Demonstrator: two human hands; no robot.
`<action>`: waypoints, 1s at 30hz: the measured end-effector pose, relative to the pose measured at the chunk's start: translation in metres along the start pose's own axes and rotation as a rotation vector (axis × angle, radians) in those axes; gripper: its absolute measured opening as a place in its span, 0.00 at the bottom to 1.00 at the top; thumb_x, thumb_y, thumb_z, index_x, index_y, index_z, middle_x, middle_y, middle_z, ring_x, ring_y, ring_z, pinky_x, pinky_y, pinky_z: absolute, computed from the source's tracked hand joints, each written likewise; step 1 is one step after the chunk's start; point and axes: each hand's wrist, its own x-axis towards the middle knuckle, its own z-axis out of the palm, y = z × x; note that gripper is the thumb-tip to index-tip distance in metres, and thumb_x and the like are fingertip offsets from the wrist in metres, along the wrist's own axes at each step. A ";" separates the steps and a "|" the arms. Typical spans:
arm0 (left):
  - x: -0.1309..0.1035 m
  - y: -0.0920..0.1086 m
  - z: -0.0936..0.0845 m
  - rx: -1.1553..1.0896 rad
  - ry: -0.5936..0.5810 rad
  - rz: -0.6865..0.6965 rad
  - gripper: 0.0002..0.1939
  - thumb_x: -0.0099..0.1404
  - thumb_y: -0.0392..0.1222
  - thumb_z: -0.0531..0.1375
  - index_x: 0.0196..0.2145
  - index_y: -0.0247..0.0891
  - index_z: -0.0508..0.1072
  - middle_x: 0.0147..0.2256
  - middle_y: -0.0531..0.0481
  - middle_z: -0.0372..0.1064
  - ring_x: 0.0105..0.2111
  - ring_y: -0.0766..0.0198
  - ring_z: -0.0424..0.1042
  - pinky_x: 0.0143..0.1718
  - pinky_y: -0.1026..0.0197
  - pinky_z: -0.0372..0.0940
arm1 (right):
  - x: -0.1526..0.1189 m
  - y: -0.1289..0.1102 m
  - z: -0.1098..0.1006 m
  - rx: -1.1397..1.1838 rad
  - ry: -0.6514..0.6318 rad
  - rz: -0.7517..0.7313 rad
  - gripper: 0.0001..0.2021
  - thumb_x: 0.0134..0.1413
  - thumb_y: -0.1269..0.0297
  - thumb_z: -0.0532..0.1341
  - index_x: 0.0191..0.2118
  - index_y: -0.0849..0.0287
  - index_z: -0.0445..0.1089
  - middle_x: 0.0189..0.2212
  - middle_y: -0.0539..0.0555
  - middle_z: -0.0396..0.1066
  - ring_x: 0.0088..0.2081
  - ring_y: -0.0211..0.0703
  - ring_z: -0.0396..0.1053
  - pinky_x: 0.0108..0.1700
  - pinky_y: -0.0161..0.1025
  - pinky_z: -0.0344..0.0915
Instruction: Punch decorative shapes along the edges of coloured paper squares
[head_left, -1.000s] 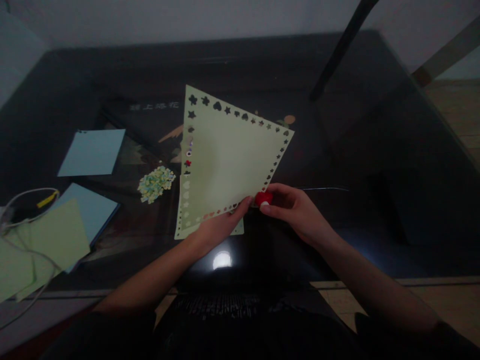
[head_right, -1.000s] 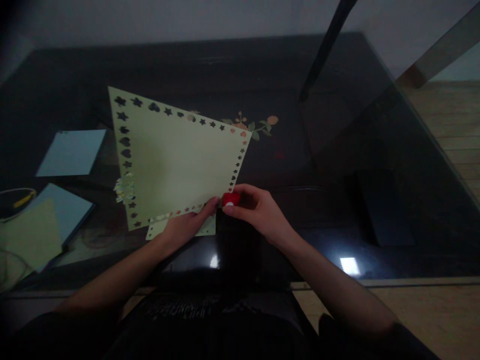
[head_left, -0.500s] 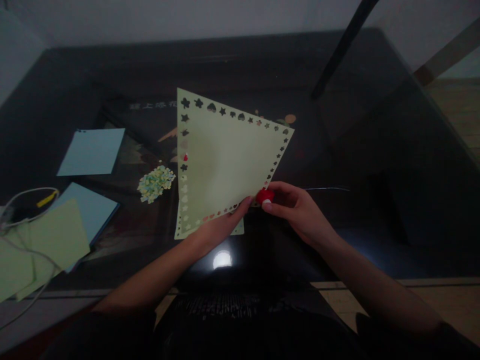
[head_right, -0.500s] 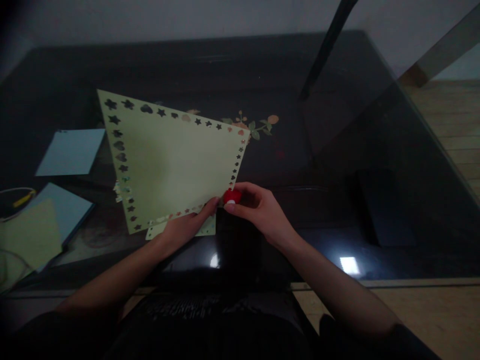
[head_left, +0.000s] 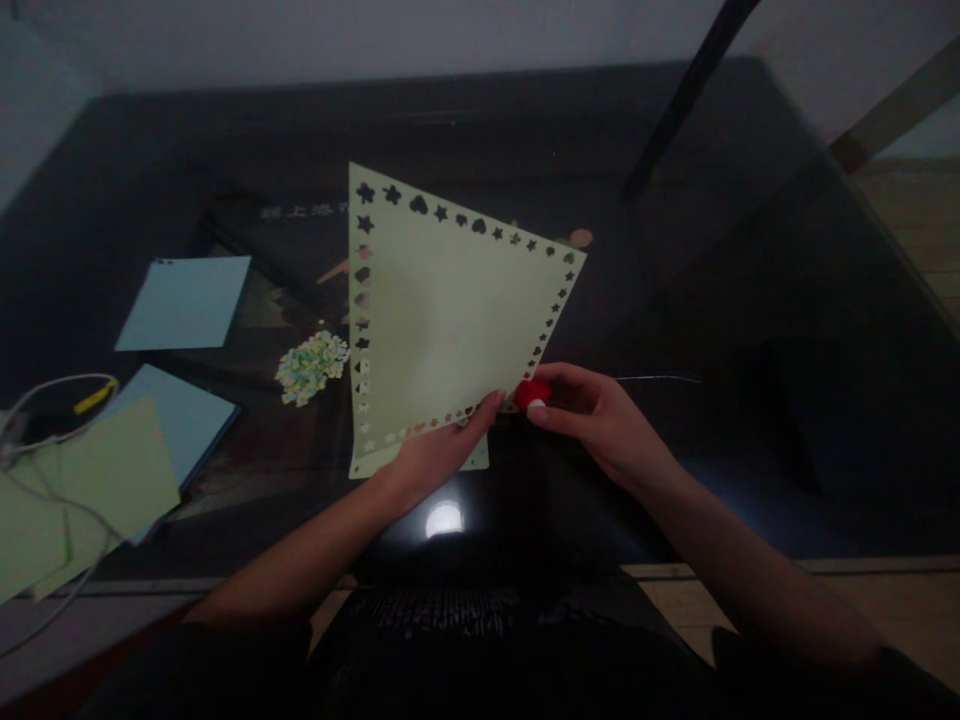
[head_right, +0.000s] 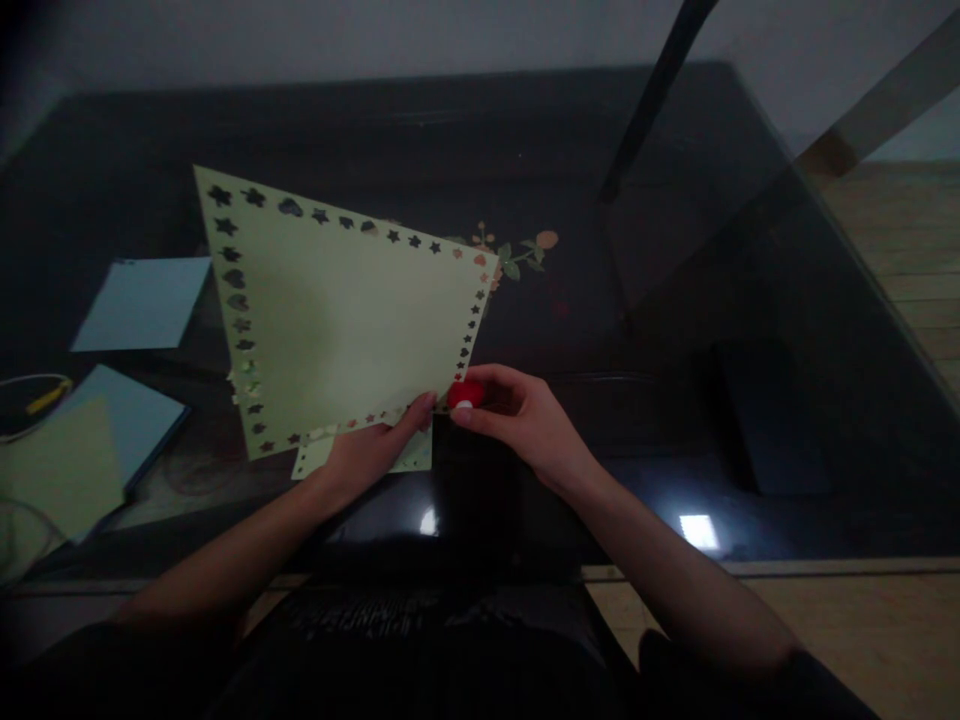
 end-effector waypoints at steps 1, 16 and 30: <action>0.000 0.000 0.000 -0.001 0.005 0.003 0.24 0.65 0.56 0.44 0.21 0.43 0.69 0.28 0.47 0.75 0.35 0.59 0.72 0.49 0.54 0.63 | 0.000 0.000 0.000 0.005 0.001 0.002 0.17 0.37 0.64 0.70 0.38 0.54 0.73 0.35 0.49 0.75 0.36 0.38 0.71 0.46 0.43 0.65; -0.005 -0.014 0.004 0.052 0.024 0.052 0.24 0.66 0.56 0.43 0.38 0.45 0.75 0.38 0.47 0.76 0.44 0.57 0.72 0.53 0.52 0.63 | 0.000 -0.001 0.001 0.063 -0.070 0.040 0.18 0.36 0.67 0.71 0.38 0.53 0.70 0.34 0.48 0.73 0.36 0.38 0.71 0.45 0.41 0.67; -0.004 -0.003 -0.009 0.107 -0.003 0.136 0.24 0.66 0.56 0.44 0.50 0.45 0.69 0.40 0.48 0.75 0.53 0.57 0.65 0.56 0.54 0.60 | -0.001 -0.001 -0.002 0.093 -0.181 0.042 0.17 0.40 0.70 0.69 0.40 0.53 0.69 0.40 0.50 0.71 0.40 0.39 0.71 0.47 0.42 0.66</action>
